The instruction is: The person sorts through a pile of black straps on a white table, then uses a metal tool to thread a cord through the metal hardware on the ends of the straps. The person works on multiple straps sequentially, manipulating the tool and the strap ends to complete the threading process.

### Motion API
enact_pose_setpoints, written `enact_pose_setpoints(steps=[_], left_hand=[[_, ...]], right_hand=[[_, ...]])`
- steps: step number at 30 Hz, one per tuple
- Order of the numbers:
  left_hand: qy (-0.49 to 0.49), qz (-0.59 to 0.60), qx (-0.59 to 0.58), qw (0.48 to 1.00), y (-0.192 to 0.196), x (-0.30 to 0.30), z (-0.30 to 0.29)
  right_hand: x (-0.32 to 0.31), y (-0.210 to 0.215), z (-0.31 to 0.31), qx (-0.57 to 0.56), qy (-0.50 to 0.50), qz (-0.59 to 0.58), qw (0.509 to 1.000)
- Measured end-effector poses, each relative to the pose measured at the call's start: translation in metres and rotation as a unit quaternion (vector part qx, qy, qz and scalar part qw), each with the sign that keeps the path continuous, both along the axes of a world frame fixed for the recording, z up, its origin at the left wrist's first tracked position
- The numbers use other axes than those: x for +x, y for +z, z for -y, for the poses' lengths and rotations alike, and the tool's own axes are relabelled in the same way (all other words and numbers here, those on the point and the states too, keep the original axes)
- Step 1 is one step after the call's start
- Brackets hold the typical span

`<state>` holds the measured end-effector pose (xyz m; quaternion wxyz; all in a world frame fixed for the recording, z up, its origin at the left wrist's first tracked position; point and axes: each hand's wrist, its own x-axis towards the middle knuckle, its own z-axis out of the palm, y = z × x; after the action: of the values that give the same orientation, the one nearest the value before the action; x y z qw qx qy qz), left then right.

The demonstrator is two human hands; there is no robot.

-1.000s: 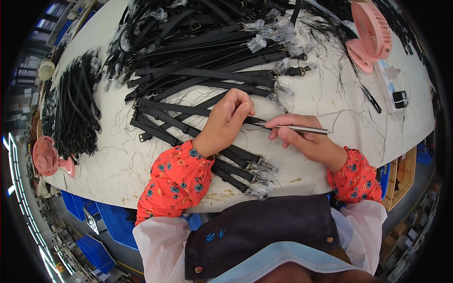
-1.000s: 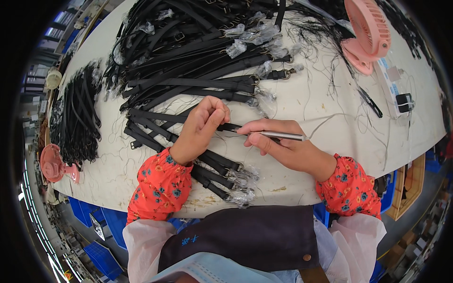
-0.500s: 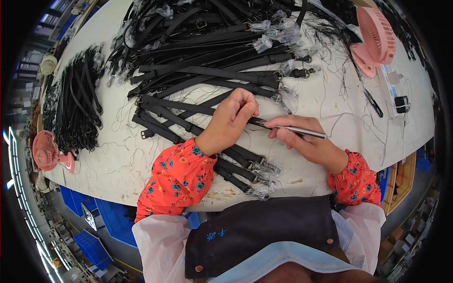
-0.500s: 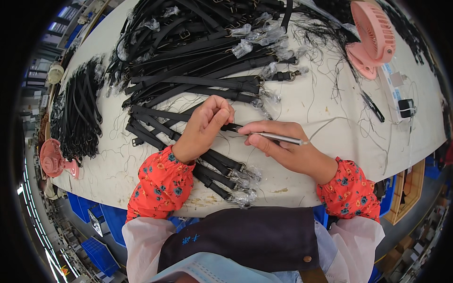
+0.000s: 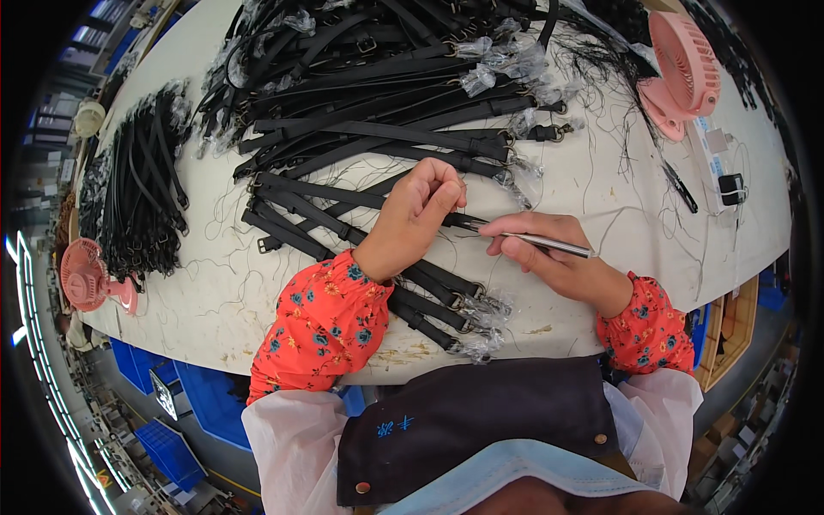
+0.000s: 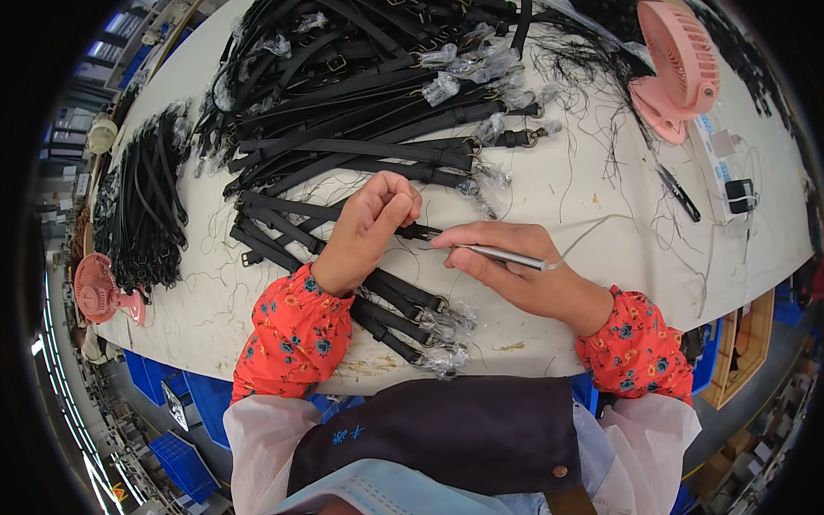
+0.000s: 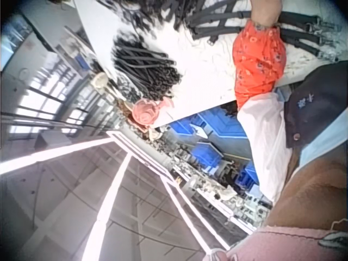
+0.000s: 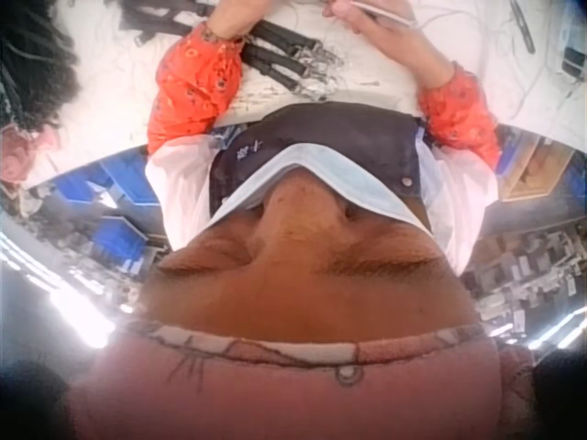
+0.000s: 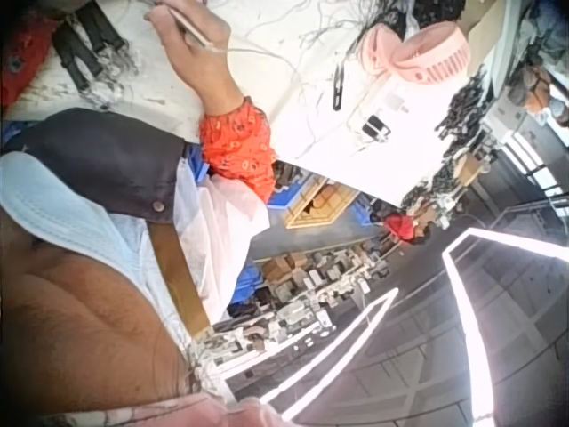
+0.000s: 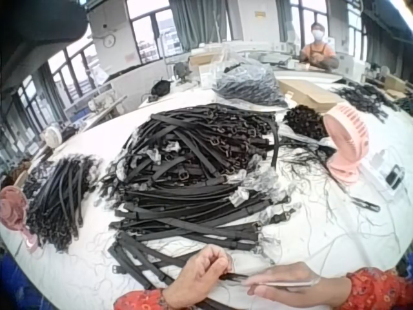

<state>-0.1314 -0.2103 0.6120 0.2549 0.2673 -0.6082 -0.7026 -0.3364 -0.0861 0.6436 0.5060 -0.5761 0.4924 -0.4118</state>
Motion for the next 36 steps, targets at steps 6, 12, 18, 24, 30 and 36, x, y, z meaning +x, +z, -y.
enact_pose_setpoints(steps=[6,12,18,24,30,36], left_hand=[[0.013,-0.004,0.025,1.0,0.0,0.003,0.004],[-0.041,0.165,-0.487,0.856,0.02,0.019,0.015],[-0.138,0.234,-0.424,0.864,0.025,0.023,0.019],[-0.131,0.155,-0.269,0.942,0.024,0.027,0.02],[-0.147,0.186,-0.172,0.956,0.027,0.035,0.035],[-0.149,0.159,-0.277,0.936,0.028,0.029,0.027]], right_hand=[[0.0,-0.002,0.0,-0.027,0.004,-0.008,1.0],[-0.004,-0.003,0.001,-0.147,-0.001,-0.134,0.98],[0.002,-0.02,0.004,-0.293,0.006,-0.258,0.92],[-0.002,-0.028,-0.002,-0.248,-0.019,-0.215,0.945],[-0.001,-0.022,0.0,-0.265,-0.043,-0.216,0.939],[-0.002,-0.022,-0.001,-0.266,-0.042,-0.214,0.939]])
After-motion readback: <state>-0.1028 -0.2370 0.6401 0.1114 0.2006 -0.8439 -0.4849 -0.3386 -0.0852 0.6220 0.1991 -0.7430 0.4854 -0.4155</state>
